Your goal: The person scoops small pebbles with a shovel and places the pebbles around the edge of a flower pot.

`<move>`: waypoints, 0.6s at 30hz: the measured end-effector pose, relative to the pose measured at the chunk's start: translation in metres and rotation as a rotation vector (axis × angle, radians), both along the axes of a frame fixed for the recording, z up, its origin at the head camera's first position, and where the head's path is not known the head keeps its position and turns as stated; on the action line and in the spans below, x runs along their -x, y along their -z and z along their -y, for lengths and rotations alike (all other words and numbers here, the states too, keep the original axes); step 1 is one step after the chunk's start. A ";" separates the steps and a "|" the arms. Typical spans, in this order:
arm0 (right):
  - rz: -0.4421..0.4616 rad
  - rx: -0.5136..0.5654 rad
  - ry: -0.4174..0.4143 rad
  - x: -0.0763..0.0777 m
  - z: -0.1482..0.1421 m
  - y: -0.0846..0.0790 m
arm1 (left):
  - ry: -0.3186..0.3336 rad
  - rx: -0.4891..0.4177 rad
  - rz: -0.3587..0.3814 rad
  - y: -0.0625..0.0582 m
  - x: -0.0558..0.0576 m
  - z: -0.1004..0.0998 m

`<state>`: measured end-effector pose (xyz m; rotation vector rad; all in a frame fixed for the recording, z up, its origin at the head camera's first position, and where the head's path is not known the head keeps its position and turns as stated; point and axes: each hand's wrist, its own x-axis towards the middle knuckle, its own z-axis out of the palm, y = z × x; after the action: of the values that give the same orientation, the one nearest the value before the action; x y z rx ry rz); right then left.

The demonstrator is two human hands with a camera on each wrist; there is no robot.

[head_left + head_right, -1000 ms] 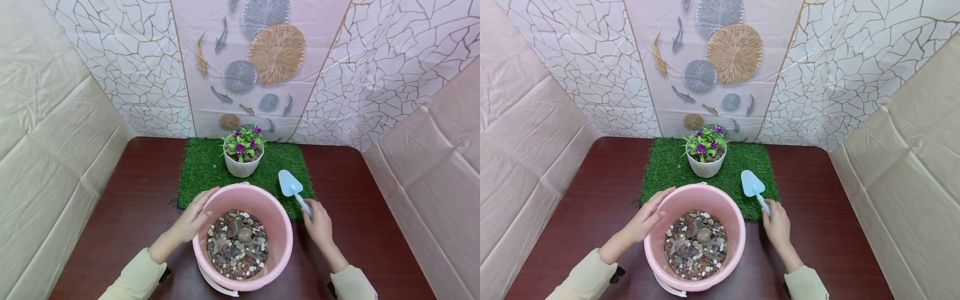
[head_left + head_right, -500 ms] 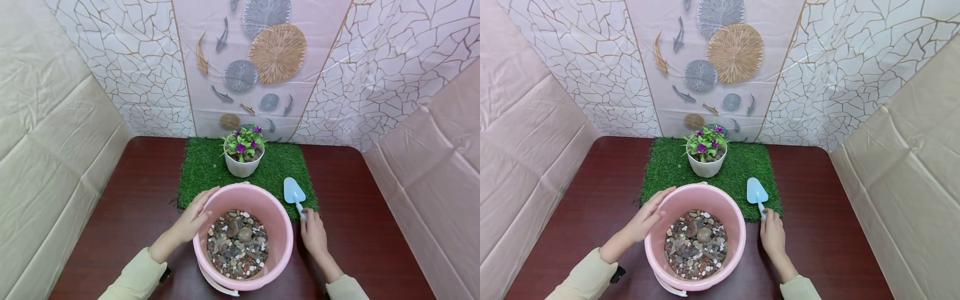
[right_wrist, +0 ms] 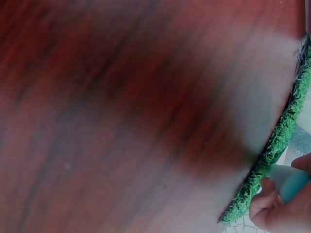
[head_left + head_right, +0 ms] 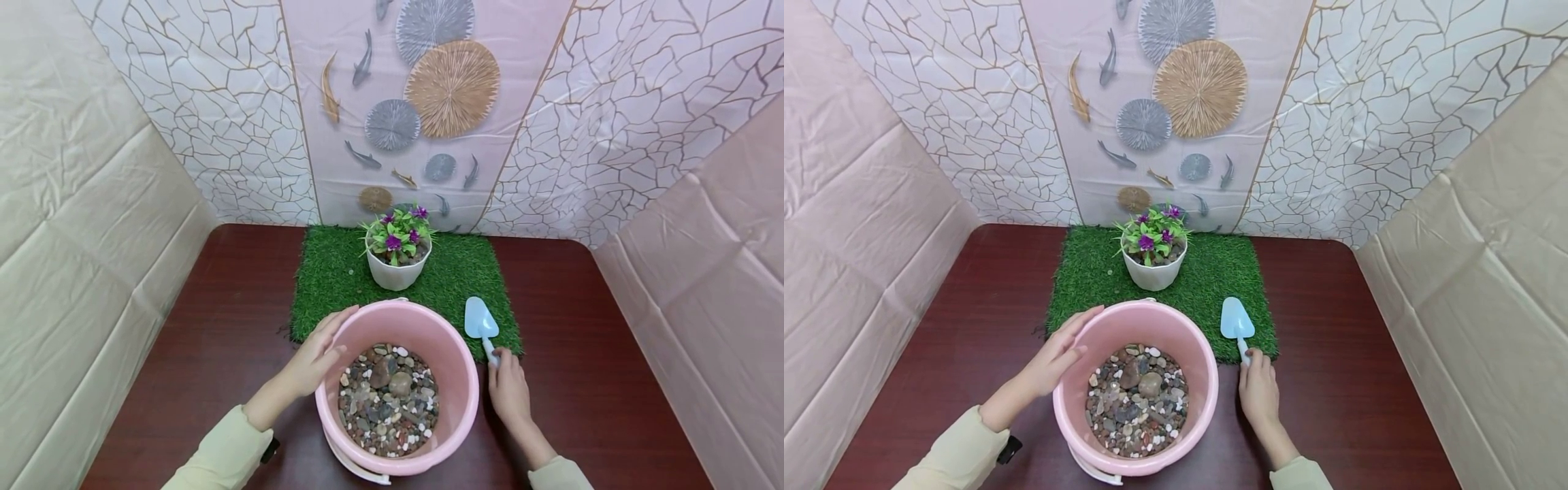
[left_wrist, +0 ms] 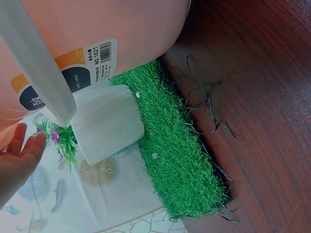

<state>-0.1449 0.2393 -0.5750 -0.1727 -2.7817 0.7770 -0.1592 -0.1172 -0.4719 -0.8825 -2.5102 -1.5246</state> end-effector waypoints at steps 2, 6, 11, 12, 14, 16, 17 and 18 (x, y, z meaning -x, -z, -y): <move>0.005 0.001 -0.006 0.000 0.000 0.001 | -0.001 0.003 0.002 0.000 0.000 0.000; 0.004 -0.015 -0.014 0.000 0.001 0.002 | -0.003 0.009 0.005 -0.001 0.000 0.000; 0.015 -0.044 -0.009 -0.001 0.002 0.004 | -0.005 0.010 0.006 -0.001 -0.001 0.000; 0.018 -0.049 -0.007 -0.002 0.003 0.004 | -0.005 0.011 0.005 -0.001 -0.001 0.000; 0.020 -0.060 0.000 -0.002 0.003 0.005 | -0.004 0.010 0.001 -0.001 -0.001 0.000; 0.010 -0.078 -0.002 -0.002 0.003 0.007 | -0.003 0.011 -0.003 -0.001 -0.001 0.000; 0.005 -0.092 -0.004 -0.002 0.003 0.008 | -0.004 0.012 -0.004 -0.001 -0.001 0.000; -0.005 -0.106 -0.008 -0.002 0.003 0.009 | -0.005 0.013 -0.005 -0.001 -0.001 0.000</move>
<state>-0.1433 0.2365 -0.5838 -0.1404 -2.8122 0.6288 -0.1581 -0.1171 -0.4707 -0.8805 -2.5194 -1.5051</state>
